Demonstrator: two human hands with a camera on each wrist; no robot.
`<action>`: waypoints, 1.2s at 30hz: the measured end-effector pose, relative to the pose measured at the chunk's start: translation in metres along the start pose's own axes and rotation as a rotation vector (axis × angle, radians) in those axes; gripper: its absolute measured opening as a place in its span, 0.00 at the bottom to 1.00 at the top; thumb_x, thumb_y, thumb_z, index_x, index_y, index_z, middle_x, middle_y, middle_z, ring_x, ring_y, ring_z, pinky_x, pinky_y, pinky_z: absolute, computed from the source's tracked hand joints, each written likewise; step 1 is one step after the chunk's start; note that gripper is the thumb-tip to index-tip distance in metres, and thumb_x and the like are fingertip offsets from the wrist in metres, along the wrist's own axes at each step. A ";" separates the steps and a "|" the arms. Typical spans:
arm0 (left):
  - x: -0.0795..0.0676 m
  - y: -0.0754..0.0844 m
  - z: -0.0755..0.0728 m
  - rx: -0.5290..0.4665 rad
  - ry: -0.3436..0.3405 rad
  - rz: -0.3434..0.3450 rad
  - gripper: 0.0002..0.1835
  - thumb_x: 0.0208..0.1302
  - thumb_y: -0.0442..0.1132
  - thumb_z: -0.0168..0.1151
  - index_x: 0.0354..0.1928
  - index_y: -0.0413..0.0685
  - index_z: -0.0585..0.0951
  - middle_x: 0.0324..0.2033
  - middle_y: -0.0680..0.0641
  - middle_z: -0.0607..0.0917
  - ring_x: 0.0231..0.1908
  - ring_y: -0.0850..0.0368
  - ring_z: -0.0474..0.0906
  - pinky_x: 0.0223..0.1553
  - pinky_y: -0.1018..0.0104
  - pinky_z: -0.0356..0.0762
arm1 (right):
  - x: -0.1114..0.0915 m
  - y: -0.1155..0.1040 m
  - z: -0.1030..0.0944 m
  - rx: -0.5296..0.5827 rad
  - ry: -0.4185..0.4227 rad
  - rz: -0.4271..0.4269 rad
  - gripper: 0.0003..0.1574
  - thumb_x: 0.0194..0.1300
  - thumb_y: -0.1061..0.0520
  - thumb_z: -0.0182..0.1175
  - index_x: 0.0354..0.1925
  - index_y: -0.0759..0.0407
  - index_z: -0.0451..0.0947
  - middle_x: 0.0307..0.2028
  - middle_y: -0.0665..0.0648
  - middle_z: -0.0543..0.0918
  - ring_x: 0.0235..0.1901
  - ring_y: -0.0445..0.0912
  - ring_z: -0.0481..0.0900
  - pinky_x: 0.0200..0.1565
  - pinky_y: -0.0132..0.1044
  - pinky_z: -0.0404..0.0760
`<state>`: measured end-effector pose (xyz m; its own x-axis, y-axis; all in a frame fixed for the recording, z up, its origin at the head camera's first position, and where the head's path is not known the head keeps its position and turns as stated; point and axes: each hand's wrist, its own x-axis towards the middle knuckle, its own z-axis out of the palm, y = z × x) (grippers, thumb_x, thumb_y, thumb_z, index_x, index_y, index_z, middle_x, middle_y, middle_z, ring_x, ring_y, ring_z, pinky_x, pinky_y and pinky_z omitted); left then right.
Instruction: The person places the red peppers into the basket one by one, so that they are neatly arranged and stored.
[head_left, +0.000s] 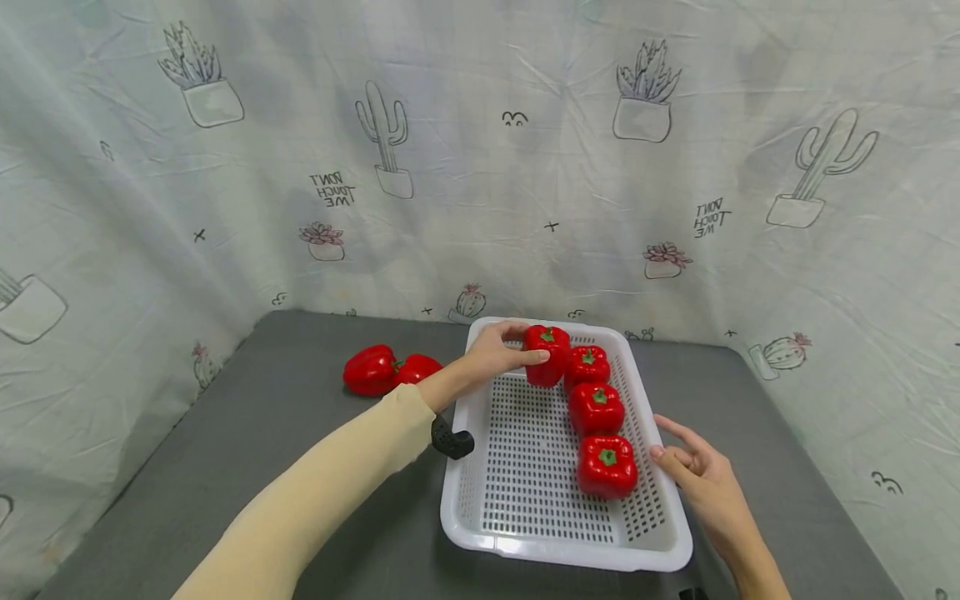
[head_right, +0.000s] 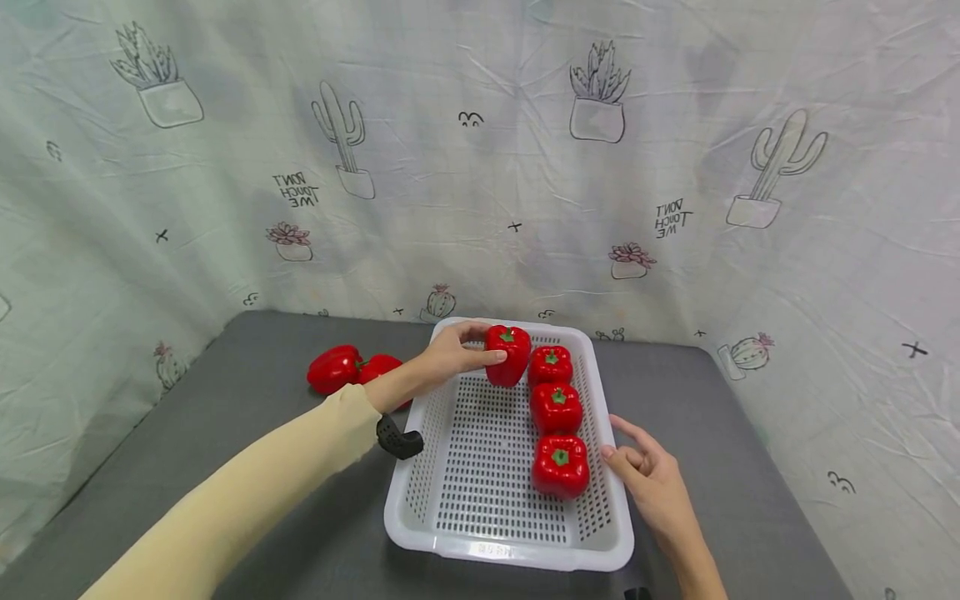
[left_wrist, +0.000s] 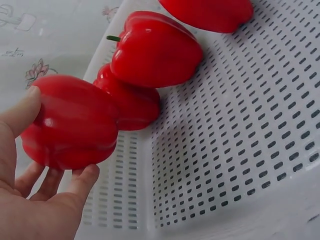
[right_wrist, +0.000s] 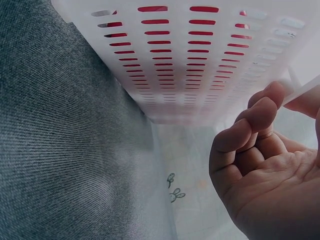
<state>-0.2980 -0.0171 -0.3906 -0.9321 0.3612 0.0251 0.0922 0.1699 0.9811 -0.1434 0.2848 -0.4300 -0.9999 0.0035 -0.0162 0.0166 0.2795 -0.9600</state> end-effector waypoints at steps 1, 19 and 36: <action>0.001 0.000 0.001 0.007 0.002 -0.003 0.34 0.56 0.44 0.75 0.63 0.42 0.73 0.54 0.47 0.77 0.52 0.50 0.76 0.49 0.55 0.79 | 0.000 0.000 0.000 0.000 0.001 0.002 0.39 0.71 0.51 0.60 0.73 0.58 0.57 0.42 0.66 0.85 0.37 0.53 0.87 0.34 0.46 0.85; 0.010 0.006 -0.008 0.220 -0.109 -0.016 0.37 0.54 0.38 0.76 0.65 0.44 0.71 0.57 0.46 0.77 0.53 0.52 0.75 0.47 0.63 0.79 | 0.001 0.003 -0.001 0.040 -0.015 -0.006 0.38 0.72 0.54 0.59 0.73 0.59 0.57 0.41 0.64 0.85 0.36 0.53 0.87 0.33 0.47 0.85; 0.011 -0.002 -0.007 0.420 -0.127 0.094 0.37 0.53 0.41 0.78 0.64 0.41 0.72 0.55 0.46 0.78 0.52 0.51 0.79 0.49 0.64 0.79 | 0.002 0.004 -0.001 0.030 -0.004 -0.015 0.37 0.71 0.53 0.60 0.72 0.59 0.59 0.40 0.65 0.85 0.35 0.54 0.87 0.32 0.48 0.85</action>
<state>-0.3104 -0.0200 -0.3905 -0.8649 0.4983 0.0609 0.3333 0.4793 0.8119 -0.1451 0.2871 -0.4330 -1.0000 -0.0038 -0.0029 0.0019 0.2509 -0.9680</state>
